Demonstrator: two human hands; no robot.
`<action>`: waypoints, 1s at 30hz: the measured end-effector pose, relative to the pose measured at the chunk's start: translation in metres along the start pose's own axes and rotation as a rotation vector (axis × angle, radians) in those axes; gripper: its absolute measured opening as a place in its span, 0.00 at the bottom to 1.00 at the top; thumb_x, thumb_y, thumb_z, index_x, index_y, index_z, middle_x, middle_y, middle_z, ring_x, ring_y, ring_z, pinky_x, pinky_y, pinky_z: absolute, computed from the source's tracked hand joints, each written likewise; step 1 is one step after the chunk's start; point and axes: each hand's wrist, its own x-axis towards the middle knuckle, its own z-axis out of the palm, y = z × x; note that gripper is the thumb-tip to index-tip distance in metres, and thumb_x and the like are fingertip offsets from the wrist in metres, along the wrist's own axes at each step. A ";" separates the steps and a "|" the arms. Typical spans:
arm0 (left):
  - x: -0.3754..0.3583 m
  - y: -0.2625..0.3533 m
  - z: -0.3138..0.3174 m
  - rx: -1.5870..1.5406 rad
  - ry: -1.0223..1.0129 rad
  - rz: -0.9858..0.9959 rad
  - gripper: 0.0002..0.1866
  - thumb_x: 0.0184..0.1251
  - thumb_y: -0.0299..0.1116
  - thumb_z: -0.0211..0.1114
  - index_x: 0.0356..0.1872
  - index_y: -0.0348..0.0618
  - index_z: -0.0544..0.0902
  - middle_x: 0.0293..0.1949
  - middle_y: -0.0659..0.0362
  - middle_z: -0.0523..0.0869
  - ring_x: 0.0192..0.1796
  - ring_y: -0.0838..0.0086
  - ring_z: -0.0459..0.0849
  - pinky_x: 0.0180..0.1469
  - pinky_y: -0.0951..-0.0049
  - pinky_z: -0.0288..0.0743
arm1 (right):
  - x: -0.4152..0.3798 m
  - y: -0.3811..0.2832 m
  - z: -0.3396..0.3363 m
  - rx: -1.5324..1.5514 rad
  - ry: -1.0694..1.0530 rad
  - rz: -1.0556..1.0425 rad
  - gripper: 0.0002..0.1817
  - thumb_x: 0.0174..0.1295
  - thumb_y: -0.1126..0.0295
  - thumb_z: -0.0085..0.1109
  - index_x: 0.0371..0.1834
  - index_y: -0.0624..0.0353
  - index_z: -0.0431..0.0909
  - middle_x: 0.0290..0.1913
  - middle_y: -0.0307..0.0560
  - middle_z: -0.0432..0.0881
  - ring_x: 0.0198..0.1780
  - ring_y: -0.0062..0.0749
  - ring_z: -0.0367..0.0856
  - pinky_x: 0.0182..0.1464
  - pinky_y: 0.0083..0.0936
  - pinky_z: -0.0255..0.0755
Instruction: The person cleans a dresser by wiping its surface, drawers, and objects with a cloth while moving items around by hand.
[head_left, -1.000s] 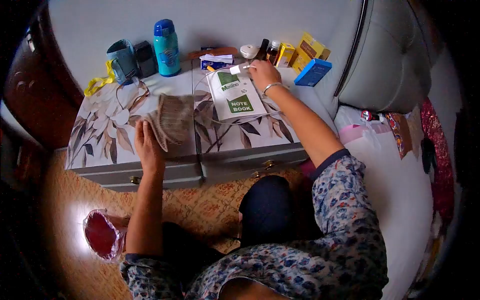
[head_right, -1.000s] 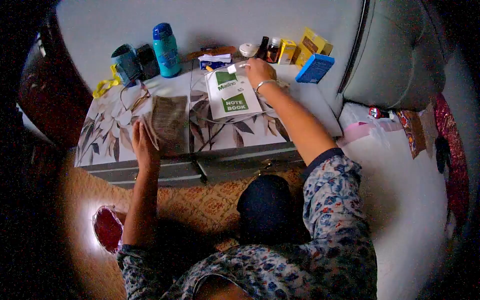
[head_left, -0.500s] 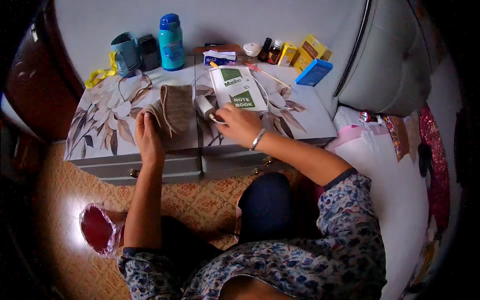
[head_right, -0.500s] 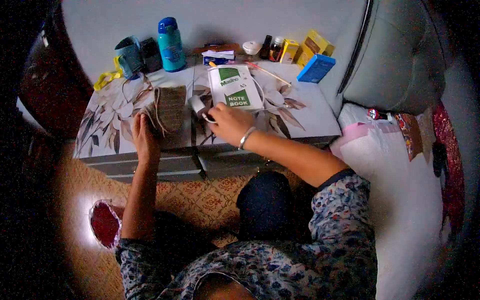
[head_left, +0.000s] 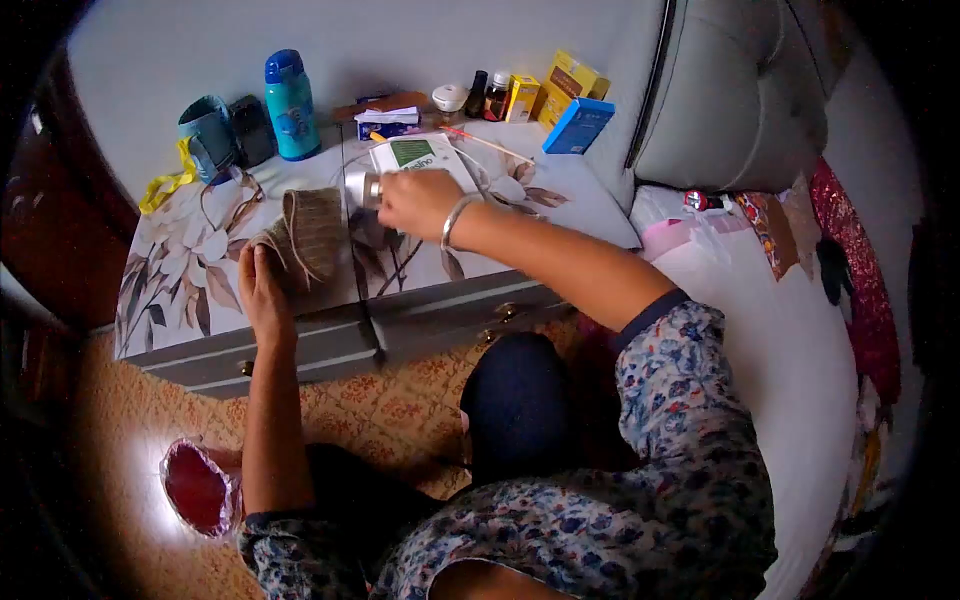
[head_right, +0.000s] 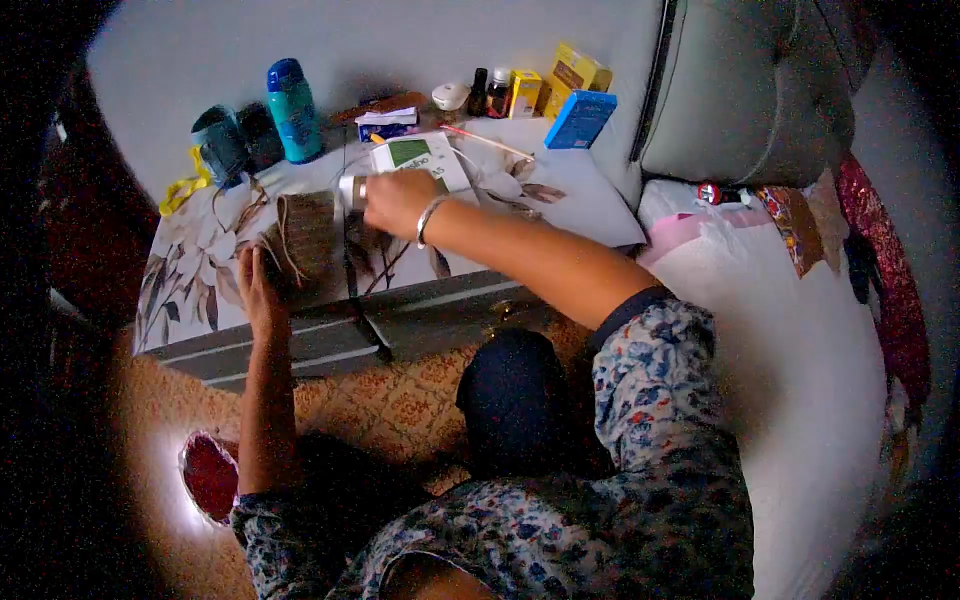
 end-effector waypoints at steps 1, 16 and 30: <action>-0.001 0.004 0.002 -0.126 0.019 -0.091 0.15 0.76 0.37 0.50 0.49 0.35 0.75 0.42 0.63 0.78 0.45 0.80 0.74 0.49 0.80 0.67 | 0.010 0.011 -0.007 -0.056 0.060 -0.021 0.15 0.62 0.58 0.50 0.37 0.60 0.76 0.30 0.56 0.82 0.32 0.52 0.83 0.37 0.45 0.77; 0.015 -0.037 -0.017 0.046 -0.025 0.010 0.16 0.74 0.40 0.54 0.49 0.37 0.75 0.36 0.66 0.75 0.39 0.81 0.72 0.42 0.78 0.67 | -0.072 0.155 -0.185 1.341 0.590 0.621 0.10 0.68 0.65 0.52 0.35 0.61 0.72 0.21 0.31 0.63 0.15 0.14 0.55 0.14 0.16 0.47; 0.018 -0.048 -0.020 0.092 -0.139 -0.026 0.16 0.74 0.40 0.54 0.53 0.40 0.76 0.33 0.65 0.77 0.33 0.81 0.72 0.37 0.76 0.68 | -0.554 0.298 -0.238 -0.796 0.283 1.260 0.15 0.71 0.60 0.37 0.46 0.55 0.73 0.45 0.55 0.81 0.49 0.56 0.79 0.48 0.50 0.72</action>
